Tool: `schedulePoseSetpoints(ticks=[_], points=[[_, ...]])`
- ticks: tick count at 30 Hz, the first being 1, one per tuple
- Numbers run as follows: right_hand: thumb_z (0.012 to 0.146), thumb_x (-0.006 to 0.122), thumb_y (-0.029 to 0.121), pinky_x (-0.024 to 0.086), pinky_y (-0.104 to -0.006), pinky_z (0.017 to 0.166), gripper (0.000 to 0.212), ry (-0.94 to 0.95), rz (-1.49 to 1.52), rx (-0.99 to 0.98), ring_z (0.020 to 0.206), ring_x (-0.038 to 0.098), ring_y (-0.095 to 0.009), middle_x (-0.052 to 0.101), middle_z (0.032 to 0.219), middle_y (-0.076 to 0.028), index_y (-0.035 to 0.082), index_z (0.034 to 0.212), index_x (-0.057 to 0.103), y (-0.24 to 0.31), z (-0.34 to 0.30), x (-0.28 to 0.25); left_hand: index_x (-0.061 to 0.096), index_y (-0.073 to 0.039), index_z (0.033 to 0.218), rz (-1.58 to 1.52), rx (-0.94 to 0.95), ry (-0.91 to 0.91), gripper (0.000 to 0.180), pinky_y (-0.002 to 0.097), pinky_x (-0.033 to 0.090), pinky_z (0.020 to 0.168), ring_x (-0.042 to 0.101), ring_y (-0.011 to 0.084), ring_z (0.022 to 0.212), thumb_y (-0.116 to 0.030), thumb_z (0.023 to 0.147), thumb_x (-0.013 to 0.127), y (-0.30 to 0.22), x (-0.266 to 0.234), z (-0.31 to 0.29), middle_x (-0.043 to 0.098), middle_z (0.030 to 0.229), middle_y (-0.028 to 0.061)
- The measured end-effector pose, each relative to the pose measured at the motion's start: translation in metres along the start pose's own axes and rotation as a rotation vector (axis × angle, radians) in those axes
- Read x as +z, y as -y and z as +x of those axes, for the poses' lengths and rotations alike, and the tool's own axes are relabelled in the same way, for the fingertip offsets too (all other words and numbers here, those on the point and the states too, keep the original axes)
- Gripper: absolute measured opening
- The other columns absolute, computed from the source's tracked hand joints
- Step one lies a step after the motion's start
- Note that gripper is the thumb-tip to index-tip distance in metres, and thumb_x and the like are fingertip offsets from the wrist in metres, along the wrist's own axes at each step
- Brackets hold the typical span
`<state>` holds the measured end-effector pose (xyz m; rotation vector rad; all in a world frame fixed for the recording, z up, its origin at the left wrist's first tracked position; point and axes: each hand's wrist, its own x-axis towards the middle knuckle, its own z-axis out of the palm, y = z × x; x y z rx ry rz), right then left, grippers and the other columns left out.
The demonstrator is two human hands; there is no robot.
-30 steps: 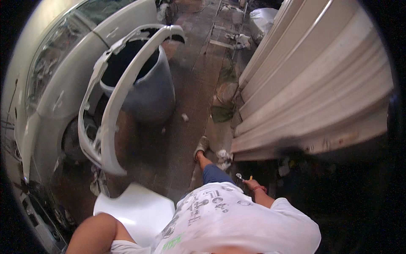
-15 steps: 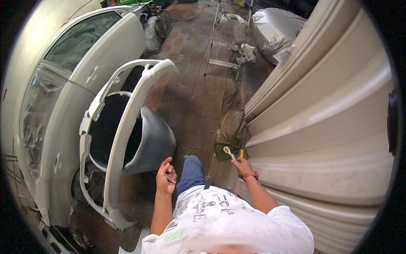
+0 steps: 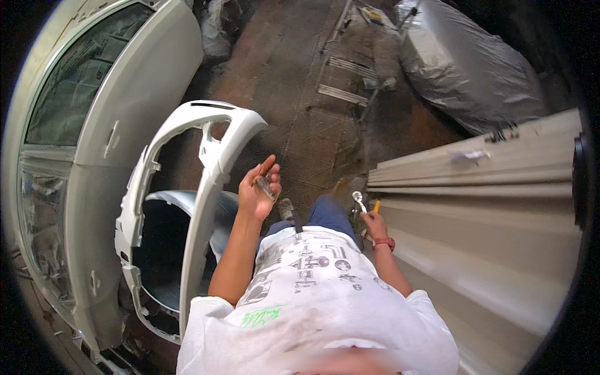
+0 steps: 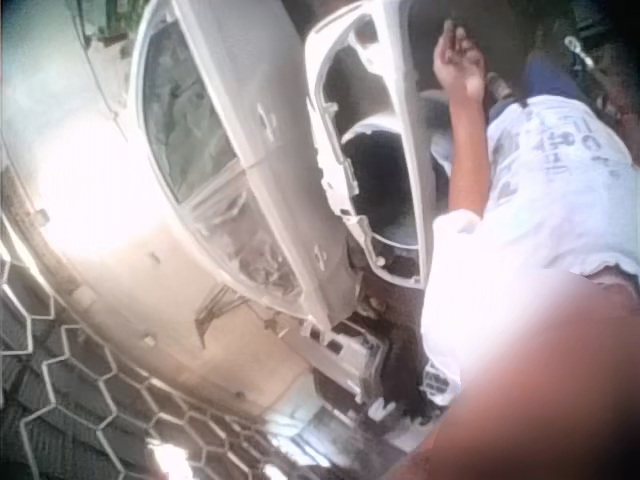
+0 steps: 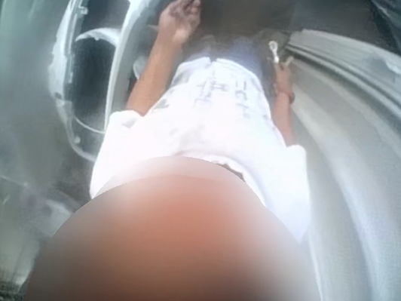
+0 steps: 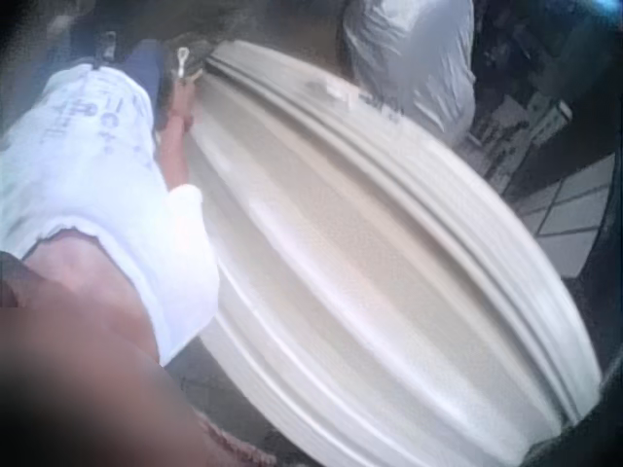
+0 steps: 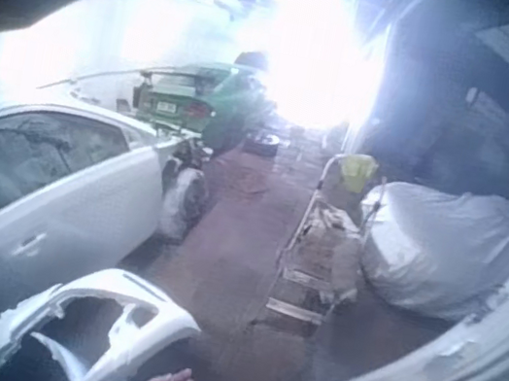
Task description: The person prepares a pneumatic air blow gun by attaching a socket, then walks to a white car with its hood open. They use the air blow gun to clean dust and debris from the engine bay, moving the nozzle across various components.
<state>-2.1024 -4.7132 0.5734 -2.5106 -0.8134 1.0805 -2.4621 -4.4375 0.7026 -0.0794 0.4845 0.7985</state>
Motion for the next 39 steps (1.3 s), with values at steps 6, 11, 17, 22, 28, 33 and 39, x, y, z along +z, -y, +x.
schedulePoseSetpoints(ticks=[6,11,17,22,28,33,39], points=[[0.091,0.068,0.054,0.052,-0.0448,0.079,0.054,-0.099,0.032,-0.111,0.091,0.07,-0.04,0.072,0.095,-0.024,0.002,0.105,0.073,0.12,0.133,-0.039,0.053,-0.001,0.145,-0.046,0.0,0.134,0.054,0.0315,0.058,0.075,0.067,0.0275,0.113,-0.038,0.107,0.044,-0.079,0.082,0.151,0.064,0.135,0.0181],[0.093,0.067,0.054,0.052,-0.0417,0.078,0.054,0.071,0.111,-0.18,0.088,0.07,-0.033,0.071,0.091,-0.019,0.003,0.107,0.073,0.265,0.269,-0.08,0.048,-0.002,0.149,-0.124,0.005,0.096,0.059,0.0378,0.061,0.08,0.062,0.0325,0.127,-0.042,0.107,0.042,-0.123,0.1,0.277,0.055,0.148,0.0223],[0.096,0.068,0.051,0.046,-0.0341,0.07,0.05,0.233,0.259,-0.338,0.076,0.058,-0.016,0.061,0.078,-0.006,0.001,0.101,0.07,0.457,0.402,-0.126,0.049,-0.002,0.148,-0.193,0.05,0.01,0.059,0.0379,0.062,0.081,0.061,0.0335,0.128,-0.042,0.106,0.044,-0.174,0.14,0.395,0.054,0.15,0.0212],[0.096,0.07,0.046,0.048,-0.0321,0.062,0.044,0.351,0.301,-0.451,0.065,0.061,-0.013,0.063,0.074,-0.006,0.002,0.101,0.07,0.589,0.501,-0.142,0.051,-0.001,0.146,-0.218,0.143,0.061,0.057,0.0344,0.063,0.075,0.067,0.0342,0.12,-0.041,0.106,0.044,-0.234,0.181,0.481,0.059,0.143,0.0221],[0.097,0.067,0.05,0.048,-0.0364,0.065,0.047,0.293,0.316,-0.519,0.07,0.062,-0.019,0.064,0.076,-0.009,0.003,0.097,0.07,0.715,0.631,-0.127,0.061,-0.002,0.135,-0.14,0.122,-0.168,0.05,0.0272,0.055,0.059,0.074,0.0263,0.099,-0.041,0.104,0.051,-0.337,0.202,0.616,0.068,0.131,0.018],[0.096,0.065,0.053,0.049,-0.0411,0.072,0.052,0.229,0.313,-0.403,0.079,0.065,-0.027,0.069,0.084,-0.014,0.002,0.101,0.071,0.831,0.739,-0.119,0.063,-0.003,0.131,-0.035,0.114,-0.281,0.046,0.0264,0.054,0.057,0.074,0.0247,0.093,-0.038,0.103,0.054,-0.461,0.245,0.75,0.071,0.122,0.0165],[0.097,0.068,0.044,0.048,-0.0367,0.066,0.044,0.044,0.544,-0.296,0.072,0.063,-0.019,0.066,0.077,-0.009,0.0,0.098,0.07,0.922,0.843,-0.151,0.066,-0.004,0.125,0.183,0.133,-0.226,0.039,0.0243,0.053,0.055,0.074,0.0208,0.091,-0.034,0.104,0.053,-0.596,0.333,0.91,0.073,0.113,0.0145]])
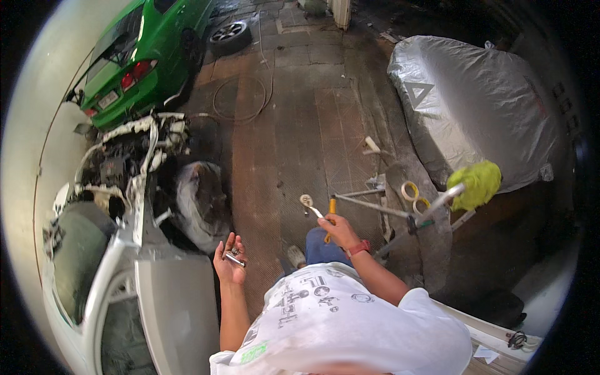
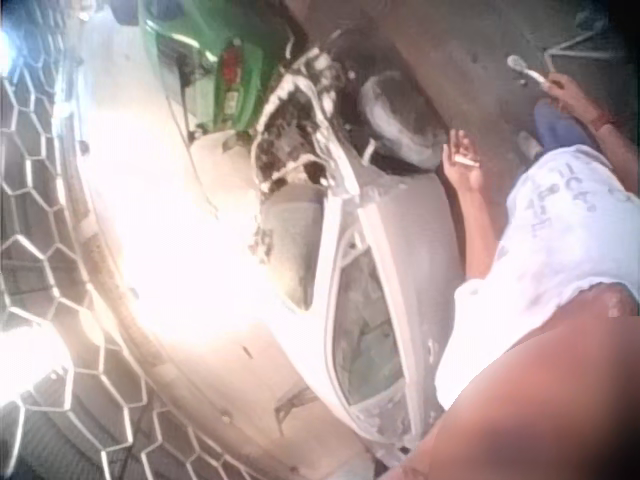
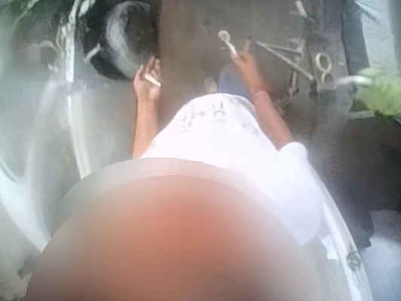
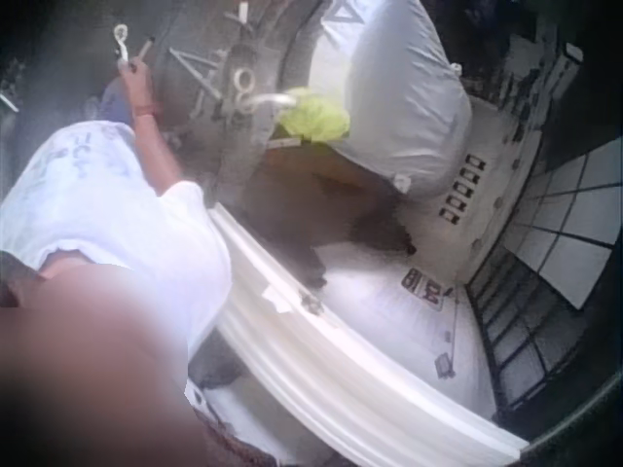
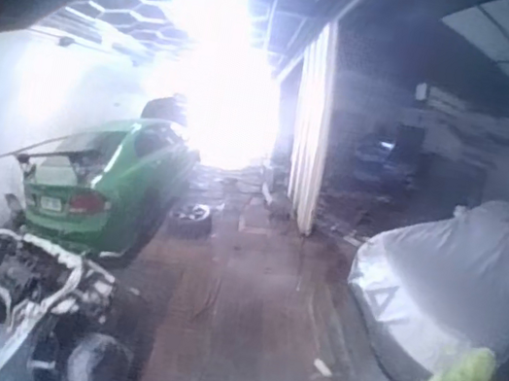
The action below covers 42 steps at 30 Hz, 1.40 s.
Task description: The person prepares a pneumatic air blow gun by attaching a socket, then walks to a white car with its hood open. They use the air blow gun to clean dust and debris from the engine bay, moving the nozzle across various components.
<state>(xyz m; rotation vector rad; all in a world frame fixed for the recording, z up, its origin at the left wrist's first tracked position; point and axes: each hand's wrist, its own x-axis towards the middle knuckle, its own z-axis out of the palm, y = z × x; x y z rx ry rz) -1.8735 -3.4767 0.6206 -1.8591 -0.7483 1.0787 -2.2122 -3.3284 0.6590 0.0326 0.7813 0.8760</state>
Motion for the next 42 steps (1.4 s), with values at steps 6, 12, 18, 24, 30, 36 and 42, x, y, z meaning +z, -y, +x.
schedulePoseSetpoints(ticks=[6,12,18,24,30,36,42], points=[[0.097,0.067,0.042,0.048,-0.0369,0.066,0.042,-0.238,0.07,0.046,0.072,0.063,-0.019,0.064,0.074,-0.009,0.001,0.095,0.07,0.021,0.144,-0.034,0.066,-0.002,0.123,-0.073,-0.08,0.074,0.038,0.0299,0.055,0.063,0.073,0.0314,0.104,-0.032,0.103,0.054,-0.061,0.093,0.163,0.072,0.118,0.0176],[0.094,0.068,0.046,0.05,-0.042,0.072,0.046,-0.292,-0.073,0.136,0.076,0.066,-0.03,0.067,0.08,-0.017,0.0,0.095,0.071,0.045,0.33,-0.087,0.07,-0.002,0.119,-0.096,-0.131,0.043,0.036,0.0302,0.053,0.064,0.071,0.0296,0.106,-0.029,0.102,0.055,-0.049,0.186,0.332,0.073,0.115,0.0146],[0.097,0.068,0.041,0.044,-0.0344,0.065,0.041,-0.358,0.158,0.033,0.069,0.053,-0.013,0.06,0.072,-0.002,0.002,0.085,0.068,0.109,0.489,-0.182,0.07,-0.001,0.116,-0.054,-0.271,0.087,0.03,0.0311,0.057,0.068,0.069,0.0282,0.11,-0.025,0.102,0.057,-0.02,0.325,0.478,0.072,0.112,0.0132],[0.102,0.062,0.045,0.046,-0.0266,0.067,0.034,-0.355,0.384,0.018,0.083,0.056,-0.006,0.064,0.089,0.006,0.015,0.086,0.067,0.191,0.619,-0.301,0.065,0.0,0.128,-0.003,-0.361,0.174,0.04,0.0301,0.056,0.068,0.066,0.0314,0.12,-0.029,0.104,0.053,0.027,0.48,0.637,0.07,0.125,0.0162],[0.1,0.066,0.038,0.045,-0.0298,0.079,0.033,-0.525,0.397,0.112,0.086,0.057,-0.01,0.065,0.088,0.002,0.009,0.087,0.068,0.236,0.771,-0.392,0.057,0.002,0.138,0.104,-0.539,0.184,0.048,0.0316,0.059,0.071,0.057,0.0362,0.133,-0.032,0.106,0.049,0.082,0.646,0.81,0.063,0.136,0.0221],[0.101,0.065,0.039,0.042,-0.0291,0.084,0.035,-0.666,0.395,0.149,0.085,0.056,-0.011,0.063,0.086,0.001,0.006,0.086,0.066,0.273,0.866,-0.496,0.054,0.005,0.141,0.178,-0.708,0.33,0.055,0.0333,0.063,0.072,0.055,0.0386,0.135,-0.037,0.107,0.044,0.144,0.838,0.933,0.059,0.139,0.0251],[0.102,0.064,0.037,0.041,-0.0291,0.084,0.034,-0.784,0.561,0.168,0.087,0.055,-0.01,0.061,0.087,0.002,0.008,0.085,0.065,0.281,0.949,-0.602,0.051,0.006,0.144,0.338,-0.836,0.508,0.06,0.0328,0.066,0.078,0.053,0.0382,0.137,-0.042,0.108,0.041,0.225,1.005,1.043,0.055,0.143,0.0268]])
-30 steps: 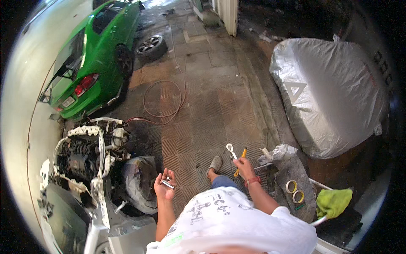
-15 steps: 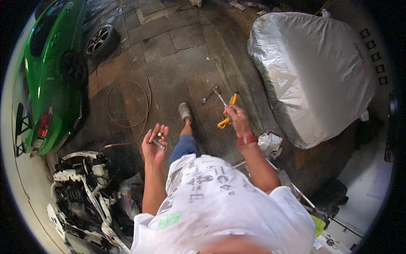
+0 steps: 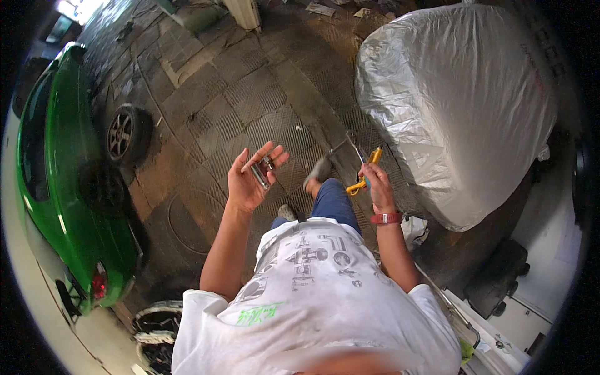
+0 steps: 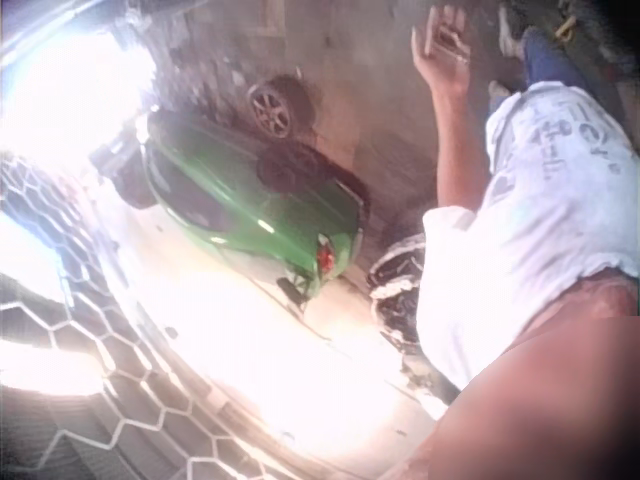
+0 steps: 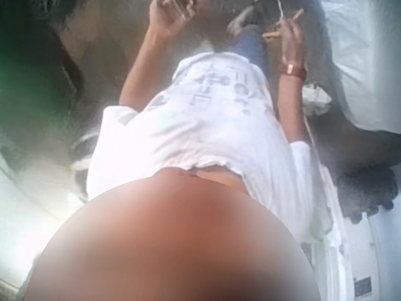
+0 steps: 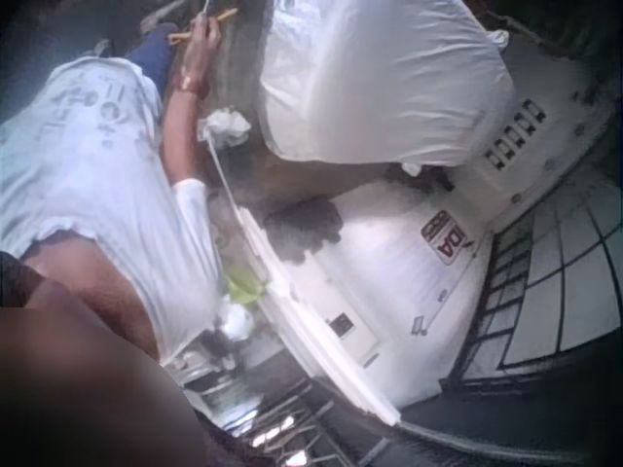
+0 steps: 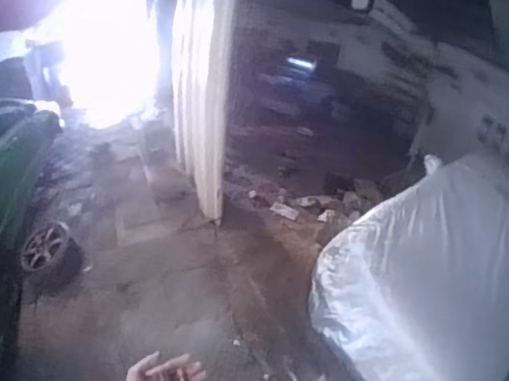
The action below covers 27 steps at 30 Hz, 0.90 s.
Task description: The person prepares a pneumatic air blow gun by attaching a socket, then walks to a white car with its hood open. They use the air blow gun to clean dust and debris from the engine bay, moving the nozzle across various components.
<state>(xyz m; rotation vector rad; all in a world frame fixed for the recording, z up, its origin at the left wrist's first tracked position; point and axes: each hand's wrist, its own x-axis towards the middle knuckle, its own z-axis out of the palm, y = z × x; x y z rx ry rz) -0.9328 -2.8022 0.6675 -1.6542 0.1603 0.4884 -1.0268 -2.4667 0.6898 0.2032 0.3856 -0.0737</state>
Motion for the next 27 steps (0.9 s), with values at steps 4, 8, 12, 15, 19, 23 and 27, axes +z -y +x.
schedulePoseSetpoints(ticks=[4,8,12,15,19,23,27], points=[[0.101,0.065,0.039,0.043,-0.0278,0.076,0.029,-0.016,-0.083,-0.001,0.088,0.056,-0.009,0.063,0.089,0.004,0.012,0.09,0.069,0.03,0.115,0.003,0.049,0.005,0.145,0.025,-0.032,0.014,0.062,0.0318,0.065,0.077,0.051,0.0379,0.139,-0.043,0.108,0.042,-0.04,0.039,0.122,0.055,0.144,0.0263],[0.102,0.064,0.038,0.041,-0.0266,0.08,0.034,0.046,-0.046,0.0,0.085,0.053,-0.009,0.06,0.086,0.003,0.007,0.087,0.066,0.083,0.228,0.01,0.05,0.005,0.145,-0.05,-0.027,-0.134,0.061,0.0307,0.064,0.076,0.049,0.0368,0.141,-0.043,0.107,0.046,-0.066,0.083,0.225,0.056,0.142,0.0256],[0.102,0.064,0.039,0.042,-0.0286,0.081,0.038,0.076,-0.166,-0.065,0.085,0.053,-0.01,0.059,0.084,0.002,0.005,0.085,0.063,0.158,0.322,0.013,0.054,0.007,0.14,-0.049,0.007,-0.052,0.059,0.03,0.06,0.073,0.06,0.0344,0.127,-0.041,0.106,0.05,-0.095,0.127,0.309,0.062,0.131,0.0232],[0.102,0.064,0.039,0.042,-0.0289,0.084,0.037,0.137,-0.041,0.004,0.086,0.053,-0.01,0.059,0.085,0.003,0.007,0.084,0.063,0.211,0.398,0.019,0.053,0.005,0.144,-0.127,0.03,-0.01,0.059,0.0308,0.055,0.07,0.064,0.033,0.118,-0.042,0.107,0.048,-0.124,0.145,0.374,0.064,0.126,0.0213],[0.102,0.064,0.038,0.041,-0.0276,0.087,0.032,0.182,0.04,-0.032,0.089,0.054,-0.01,0.062,0.088,0.004,0.01,0.087,0.066,0.265,0.512,0.033,0.058,0.004,0.137,-0.15,0.025,-0.113,0.048,0.0326,0.053,0.071,0.064,0.0265,0.095,-0.032,0.104,0.057,-0.167,0.142,0.468,0.065,0.109,0.0166],[0.104,0.061,0.035,0.043,-0.0267,0.069,0.026,0.191,0.031,-0.085,0.085,0.055,-0.006,0.063,0.089,0.005,0.013,0.092,0.067,0.315,0.632,0.057,0.063,0.001,0.126,-0.081,-0.021,-0.174,0.032,0.034,0.054,0.07,0.063,0.0236,0.086,-0.02,0.101,0.06,-0.218,0.131,0.573,0.063,0.097,0.0117],[0.105,0.06,0.035,0.045,-0.0275,0.071,0.029,0.109,-0.13,-0.127,0.088,0.058,-0.009,0.064,0.091,0.002,0.009,0.096,0.068,0.367,0.755,0.083,0.063,-0.001,0.119,0.077,-0.07,-0.409,0.021,0.0363,0.056,0.069,0.064,0.0233,0.081,-0.011,0.102,0.057,-0.28,0.144,0.679,0.06,0.087,0.0078]])
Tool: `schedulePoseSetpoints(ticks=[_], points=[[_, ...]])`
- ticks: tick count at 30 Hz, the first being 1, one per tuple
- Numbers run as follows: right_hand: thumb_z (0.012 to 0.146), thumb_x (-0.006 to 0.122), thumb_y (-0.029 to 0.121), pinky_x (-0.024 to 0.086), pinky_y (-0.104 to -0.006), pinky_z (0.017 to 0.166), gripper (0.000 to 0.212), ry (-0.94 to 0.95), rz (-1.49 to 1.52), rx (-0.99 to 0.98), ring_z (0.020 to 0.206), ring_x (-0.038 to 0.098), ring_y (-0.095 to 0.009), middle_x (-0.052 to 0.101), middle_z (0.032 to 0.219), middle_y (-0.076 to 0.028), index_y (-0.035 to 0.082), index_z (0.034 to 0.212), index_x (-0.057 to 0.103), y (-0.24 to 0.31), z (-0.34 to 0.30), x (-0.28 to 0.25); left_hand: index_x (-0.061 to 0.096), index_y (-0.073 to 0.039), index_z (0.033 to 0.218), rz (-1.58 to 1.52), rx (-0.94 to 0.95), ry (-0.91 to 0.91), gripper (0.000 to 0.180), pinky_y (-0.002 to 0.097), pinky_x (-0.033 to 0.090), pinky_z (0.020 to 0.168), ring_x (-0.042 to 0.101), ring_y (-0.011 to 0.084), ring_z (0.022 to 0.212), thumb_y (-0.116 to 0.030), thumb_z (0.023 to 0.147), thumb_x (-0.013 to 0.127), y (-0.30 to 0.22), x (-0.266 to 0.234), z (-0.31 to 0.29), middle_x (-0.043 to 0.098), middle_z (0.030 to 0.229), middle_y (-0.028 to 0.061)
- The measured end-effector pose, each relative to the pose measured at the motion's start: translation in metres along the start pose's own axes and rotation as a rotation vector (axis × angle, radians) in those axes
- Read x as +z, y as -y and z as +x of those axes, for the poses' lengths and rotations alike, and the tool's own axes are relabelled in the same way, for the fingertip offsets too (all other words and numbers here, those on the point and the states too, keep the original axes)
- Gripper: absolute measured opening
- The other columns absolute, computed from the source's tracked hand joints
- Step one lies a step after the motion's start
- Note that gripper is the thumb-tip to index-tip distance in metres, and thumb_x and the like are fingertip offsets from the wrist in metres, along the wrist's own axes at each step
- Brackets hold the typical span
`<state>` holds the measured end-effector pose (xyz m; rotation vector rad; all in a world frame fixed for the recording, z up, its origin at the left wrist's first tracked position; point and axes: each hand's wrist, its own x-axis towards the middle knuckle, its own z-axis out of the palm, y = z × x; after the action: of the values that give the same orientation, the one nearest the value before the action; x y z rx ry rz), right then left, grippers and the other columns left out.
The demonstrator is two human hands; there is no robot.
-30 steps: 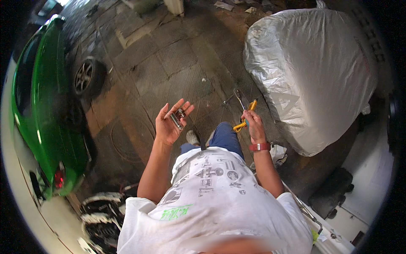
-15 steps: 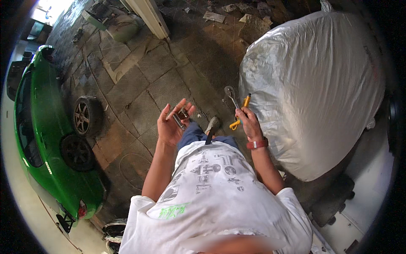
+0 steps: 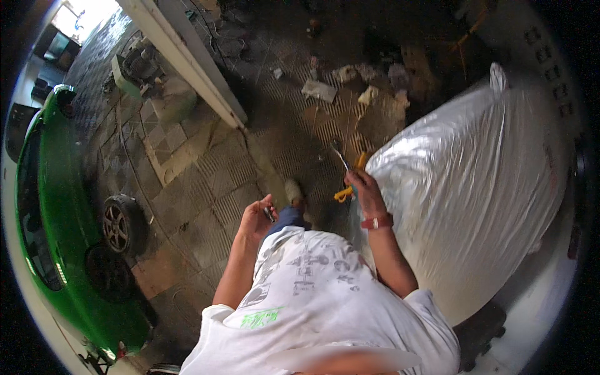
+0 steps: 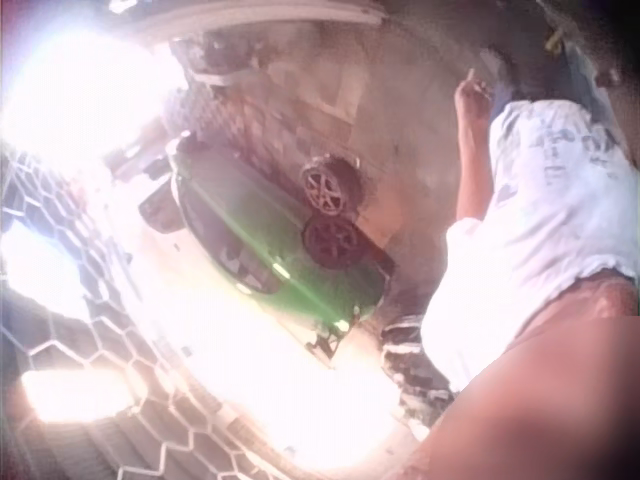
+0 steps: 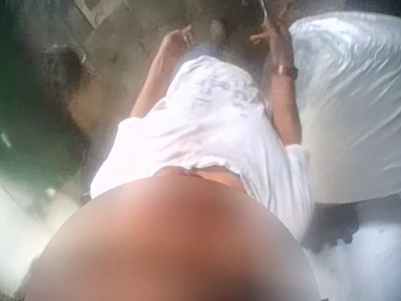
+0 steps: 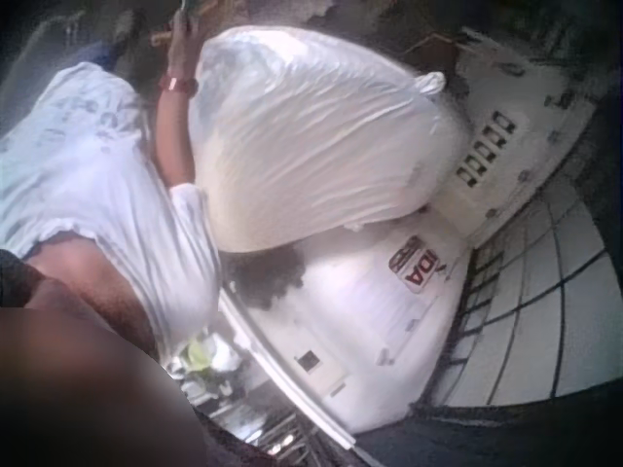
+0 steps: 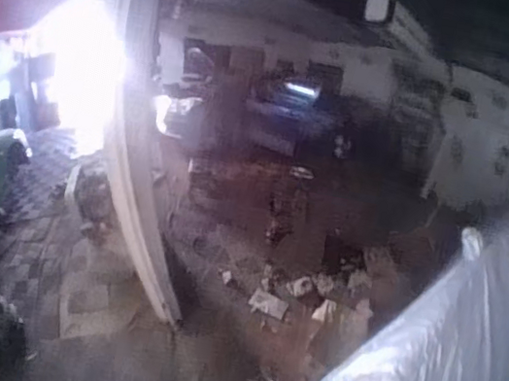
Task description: The person prepares a pneumatic air blow gun by attaching a socket, then walks to a white car with its hood open. They use the air blow gun to clean dust and debris from the engine bay, moving the nozzle across various components.
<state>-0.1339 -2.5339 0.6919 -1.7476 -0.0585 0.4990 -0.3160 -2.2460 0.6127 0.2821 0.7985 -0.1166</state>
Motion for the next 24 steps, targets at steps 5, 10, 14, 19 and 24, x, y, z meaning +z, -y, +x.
schedulePoseSetpoints(ticks=[5,10,14,19,24], points=[[0.098,0.069,0.04,0.047,-0.0361,0.093,0.045,-0.061,-0.015,0.138,0.101,0.065,-0.022,0.072,0.104,-0.006,-0.001,0.118,0.07,0.032,0.136,-0.039,0.055,0.001,0.138,0.227,0.081,-0.04,0.036,0.0354,0.059,0.084,0.065,0.022,0.086,-0.009,0.104,0.055,-0.09,0.104,0.107,0.062,0.105,0.0068],[0.096,0.071,0.045,0.043,-0.0357,0.102,0.053,-0.158,-0.004,0.246,0.114,0.063,-0.024,0.069,0.122,-0.01,0.001,0.125,0.069,0.026,0.268,-0.08,0.04,0.005,0.147,0.284,0.156,-0.075,0.042,0.0339,0.057,0.084,0.064,0.0227,0.087,-0.003,0.107,0.049,-0.175,0.178,0.205,0.059,0.096,0.0095],[0.099,0.067,0.044,0.048,-0.037,0.083,0.042,-0.186,-0.325,0.163,0.087,0.062,-0.02,0.066,0.089,-0.007,0.003,0.097,0.069,0.024,0.406,-0.106,0.046,0.006,0.144,0.195,0.162,-0.064,0.04,0.0349,0.058,0.085,0.065,0.0235,0.086,-0.008,0.107,0.05,-0.229,0.196,0.312,0.061,0.098,0.0108],[0.099,0.064,0.042,0.043,-0.0321,0.072,0.042,-0.156,-0.21,0.132,0.074,0.052,-0.014,0.057,0.075,-0.001,0.006,0.077,0.064,0.056,0.574,-0.09,0.054,0.005,0.137,0.026,0.125,-0.155,0.034,0.0371,0.059,0.088,0.067,0.0269,0.091,-0.013,0.108,0.052,-0.279,0.206,0.405,0.066,0.099,0.011],[0.099,0.065,0.04,0.042,-0.0319,0.077,0.04,-0.05,-0.255,0.129,0.078,0.053,-0.014,0.058,0.075,-0.003,0.005,0.079,0.064,0.13,0.732,-0.044,0.054,0.002,0.134,0.184,0.354,-0.055,0.034,0.0399,0.06,0.093,0.066,0.0287,0.102,-0.016,0.106,0.057,-0.362,0.262,0.484,0.065,0.111,0.0123]])
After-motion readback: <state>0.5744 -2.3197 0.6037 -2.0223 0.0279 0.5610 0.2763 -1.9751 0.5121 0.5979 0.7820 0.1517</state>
